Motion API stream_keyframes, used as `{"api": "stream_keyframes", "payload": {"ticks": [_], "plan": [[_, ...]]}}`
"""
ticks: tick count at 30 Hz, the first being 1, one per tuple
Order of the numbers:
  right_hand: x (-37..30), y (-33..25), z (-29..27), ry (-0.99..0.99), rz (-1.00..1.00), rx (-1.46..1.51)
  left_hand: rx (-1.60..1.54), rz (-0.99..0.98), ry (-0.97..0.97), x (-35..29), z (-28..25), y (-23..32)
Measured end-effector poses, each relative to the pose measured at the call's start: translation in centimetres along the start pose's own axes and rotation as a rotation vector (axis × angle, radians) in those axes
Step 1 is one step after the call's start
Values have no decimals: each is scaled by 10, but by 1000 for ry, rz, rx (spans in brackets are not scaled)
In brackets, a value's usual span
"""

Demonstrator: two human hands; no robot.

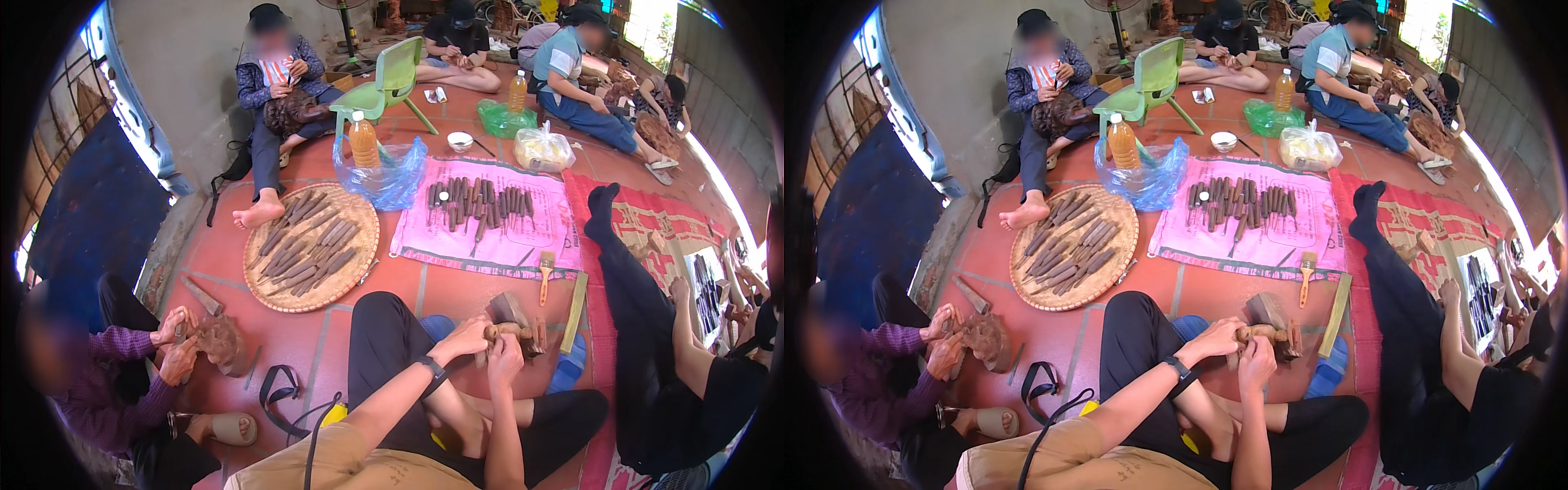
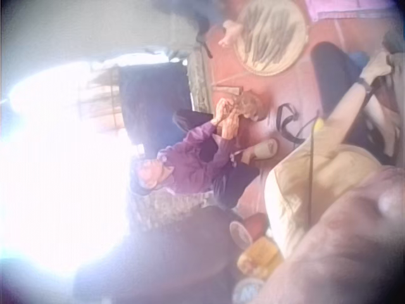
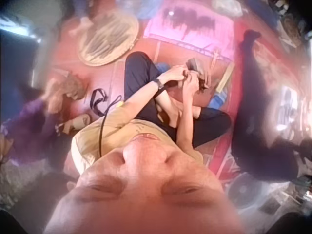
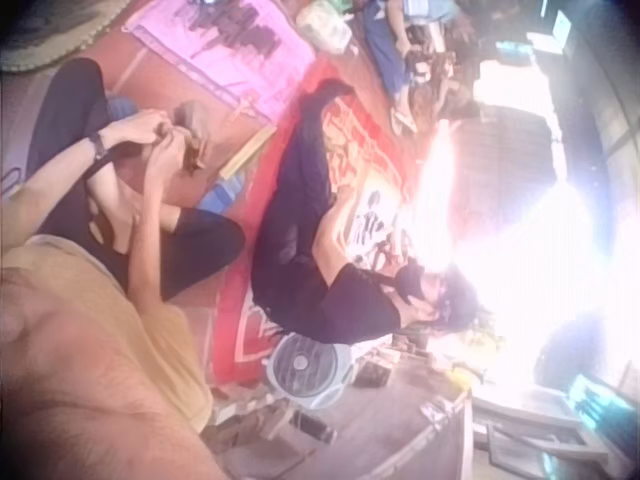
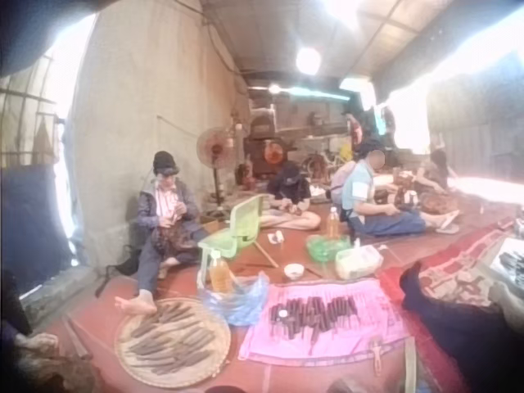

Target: The person sits on the floor and carves a piece of wood using a small knife. They hold the wood in one hand and carefully shape it with the tool, occasionally adjusting their grip and the wood's orientation.

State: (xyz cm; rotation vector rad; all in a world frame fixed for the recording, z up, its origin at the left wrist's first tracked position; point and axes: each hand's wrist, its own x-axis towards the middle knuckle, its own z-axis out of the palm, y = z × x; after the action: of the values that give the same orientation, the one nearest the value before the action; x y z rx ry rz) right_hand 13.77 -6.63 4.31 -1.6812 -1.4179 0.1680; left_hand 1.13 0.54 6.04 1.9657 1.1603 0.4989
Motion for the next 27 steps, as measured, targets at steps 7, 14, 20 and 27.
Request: {"api": "stream_keyframes", "payload": {"ticks": [7,14,20,27], "plan": [[9,6,10,41,-89,-49,18,5,-23,4,3,-12],[7,-4,3,31,-48,-44,28,12,-37,1,2,-9],[8,2,8,22,-34,-47,17,-2,-16,0,2,-8],[15,2,3,-5,-6,4,2,-21,-35,0,0,-5]]}}
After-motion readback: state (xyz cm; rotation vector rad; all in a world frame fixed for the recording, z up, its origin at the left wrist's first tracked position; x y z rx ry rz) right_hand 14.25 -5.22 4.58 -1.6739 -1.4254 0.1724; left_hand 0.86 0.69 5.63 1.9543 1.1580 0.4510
